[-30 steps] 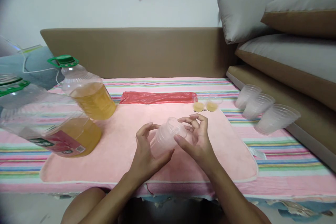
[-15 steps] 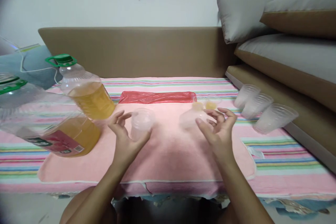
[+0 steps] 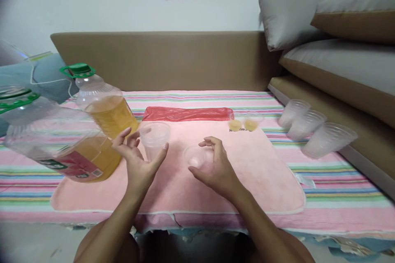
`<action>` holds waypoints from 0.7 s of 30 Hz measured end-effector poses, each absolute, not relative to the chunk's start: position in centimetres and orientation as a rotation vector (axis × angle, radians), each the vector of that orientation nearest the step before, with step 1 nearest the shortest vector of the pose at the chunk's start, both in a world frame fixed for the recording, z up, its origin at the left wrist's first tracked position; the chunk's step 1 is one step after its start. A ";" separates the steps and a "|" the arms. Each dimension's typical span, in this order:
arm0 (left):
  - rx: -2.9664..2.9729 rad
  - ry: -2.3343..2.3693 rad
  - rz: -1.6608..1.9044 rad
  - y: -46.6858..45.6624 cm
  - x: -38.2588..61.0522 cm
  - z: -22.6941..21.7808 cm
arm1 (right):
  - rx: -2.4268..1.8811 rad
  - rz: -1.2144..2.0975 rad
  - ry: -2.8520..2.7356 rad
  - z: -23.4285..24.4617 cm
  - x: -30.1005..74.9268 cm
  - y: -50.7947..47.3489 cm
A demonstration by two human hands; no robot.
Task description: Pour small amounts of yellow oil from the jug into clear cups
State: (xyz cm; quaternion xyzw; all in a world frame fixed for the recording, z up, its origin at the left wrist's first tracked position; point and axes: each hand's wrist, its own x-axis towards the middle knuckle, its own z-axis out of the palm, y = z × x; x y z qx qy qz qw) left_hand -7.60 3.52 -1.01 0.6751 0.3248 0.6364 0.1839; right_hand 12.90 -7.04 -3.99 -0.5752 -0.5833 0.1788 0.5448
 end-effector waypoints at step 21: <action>1.848 0.848 1.797 3.4 -7.5 -1.0 | -1.463 0.360 -1.454 -4.0 12.5 -6.5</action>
